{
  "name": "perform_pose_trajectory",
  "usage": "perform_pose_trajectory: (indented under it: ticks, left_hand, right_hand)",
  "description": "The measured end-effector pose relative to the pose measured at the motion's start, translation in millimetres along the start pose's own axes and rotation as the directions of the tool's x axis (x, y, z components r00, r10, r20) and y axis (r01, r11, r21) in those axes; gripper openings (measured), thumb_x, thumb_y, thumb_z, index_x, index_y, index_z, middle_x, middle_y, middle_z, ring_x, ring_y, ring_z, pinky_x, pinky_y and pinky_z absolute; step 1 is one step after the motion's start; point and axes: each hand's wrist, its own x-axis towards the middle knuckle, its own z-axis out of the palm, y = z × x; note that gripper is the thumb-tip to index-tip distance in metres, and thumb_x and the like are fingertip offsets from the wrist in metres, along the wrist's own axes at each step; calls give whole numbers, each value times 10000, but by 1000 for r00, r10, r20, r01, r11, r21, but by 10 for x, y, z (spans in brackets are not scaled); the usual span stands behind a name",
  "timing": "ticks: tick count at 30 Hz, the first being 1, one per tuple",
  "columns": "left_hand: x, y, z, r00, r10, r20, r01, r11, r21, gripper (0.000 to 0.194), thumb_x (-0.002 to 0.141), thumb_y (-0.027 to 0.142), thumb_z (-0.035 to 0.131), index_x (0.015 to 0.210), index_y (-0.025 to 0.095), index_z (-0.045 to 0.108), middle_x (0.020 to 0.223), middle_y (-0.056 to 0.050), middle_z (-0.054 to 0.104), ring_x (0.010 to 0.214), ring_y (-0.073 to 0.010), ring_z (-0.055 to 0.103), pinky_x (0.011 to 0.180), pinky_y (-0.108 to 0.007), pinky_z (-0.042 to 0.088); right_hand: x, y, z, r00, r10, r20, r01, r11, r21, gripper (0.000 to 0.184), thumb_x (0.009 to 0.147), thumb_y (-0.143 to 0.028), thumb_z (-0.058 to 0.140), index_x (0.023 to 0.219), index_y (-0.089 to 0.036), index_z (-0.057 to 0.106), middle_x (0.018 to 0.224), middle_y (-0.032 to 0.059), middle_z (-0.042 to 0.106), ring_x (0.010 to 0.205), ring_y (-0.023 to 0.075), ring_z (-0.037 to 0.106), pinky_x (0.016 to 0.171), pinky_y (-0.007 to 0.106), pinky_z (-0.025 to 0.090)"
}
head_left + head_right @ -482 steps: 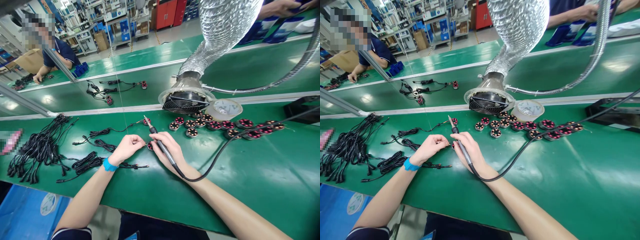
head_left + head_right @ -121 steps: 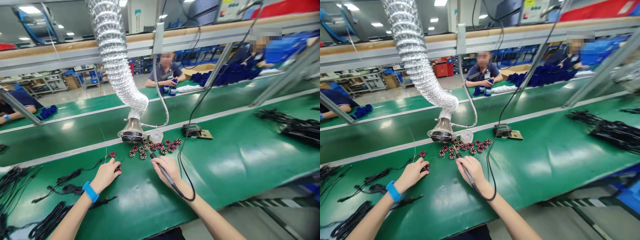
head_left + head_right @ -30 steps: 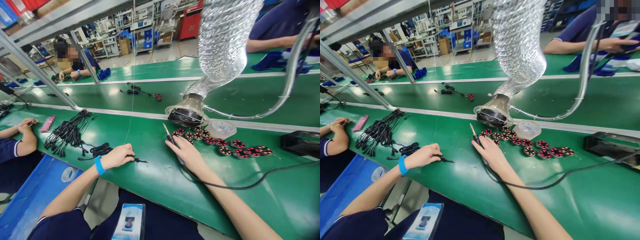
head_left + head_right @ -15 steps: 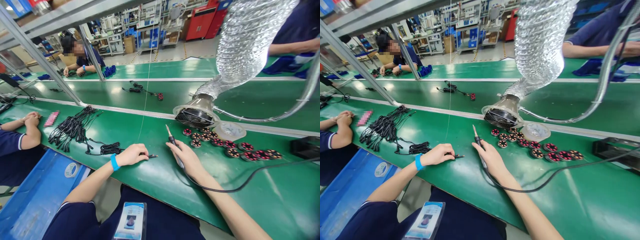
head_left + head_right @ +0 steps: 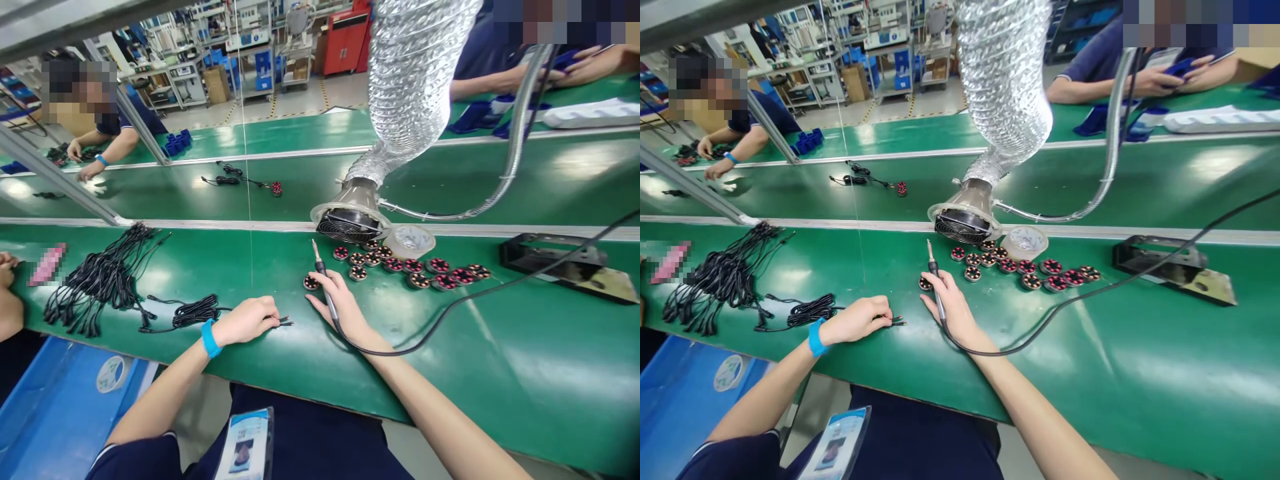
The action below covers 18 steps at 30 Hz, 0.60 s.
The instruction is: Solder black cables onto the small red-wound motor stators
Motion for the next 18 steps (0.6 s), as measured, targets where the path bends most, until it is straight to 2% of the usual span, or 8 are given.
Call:
perform_pose_trajectory:
  ticks: [2,5,8,10,11,13,15,18]
  left_hand:
    - [-1,58,4,996,53,73,-54,998,13,239,966,308,525,883,178,708,898,-49,623,792,-159,603,739,-240,427]
    - [68,99,6,977,149,153,-139,988,-73,253,956,346,545,874,184,721,873,-48,626,780,-150,606,743,-229,431]
    - [236,88,-43,981,165,106,-143,972,-187,274,875,448,649,875,195,753,878,-48,647,790,-150,606,747,-229,427]
    - [387,72,-99,1000,22,-6,-23,970,-240,366,850,520,641,807,176,760,785,-35,644,707,-141,574,669,-238,402]
    - [465,67,-123,995,-82,-61,64,964,-260,425,858,548,606,758,161,753,695,-22,619,636,-131,535,613,-244,371]
    - [609,64,-142,957,-259,-130,213,933,-291,521,867,586,544,670,138,724,533,8,524,525,-111,427,533,-256,289]
    - [719,69,-112,935,-329,-135,274,909,-315,546,825,617,562,625,128,700,480,23,475,498,-103,374,509,-259,246]
    - [809,73,-13,927,-351,-132,289,893,-345,498,775,583,614,593,123,675,499,21,497,518,-103,388,508,-252,244]
  right_hand:
    - [23,18,12,1000,8,16,-9,998,64,452,949,-217,526,1385,-278,427,1223,100,497,1065,213,611,939,370,520]
    - [58,44,64,1000,20,1,-20,994,106,446,937,-208,536,1368,-275,440,1197,88,489,1025,200,613,937,367,518]
    - [90,39,124,999,36,6,-37,994,101,469,910,-239,593,1355,-281,449,1184,87,479,945,200,621,887,376,541]
    - [107,16,141,999,42,30,-45,994,100,521,883,-264,644,1362,-284,441,1197,96,469,944,213,622,870,387,552]
    - [113,4,140,998,40,47,-45,993,110,552,870,-268,665,1370,-286,432,1209,100,464,966,222,621,880,395,553]
    - [120,-16,123,996,26,89,-39,988,150,584,862,-251,673,1384,-292,414,1244,103,458,1046,234,611,935,412,537]
    - [118,-18,102,993,8,116,-32,978,207,560,879,-211,634,1384,-290,406,1267,100,457,1124,232,588,993,422,507]
    - [104,13,98,996,3,92,-29,960,279,516,895,-164,574,1370,-280,409,1240,92,467,1117,212,592,1003,416,499]
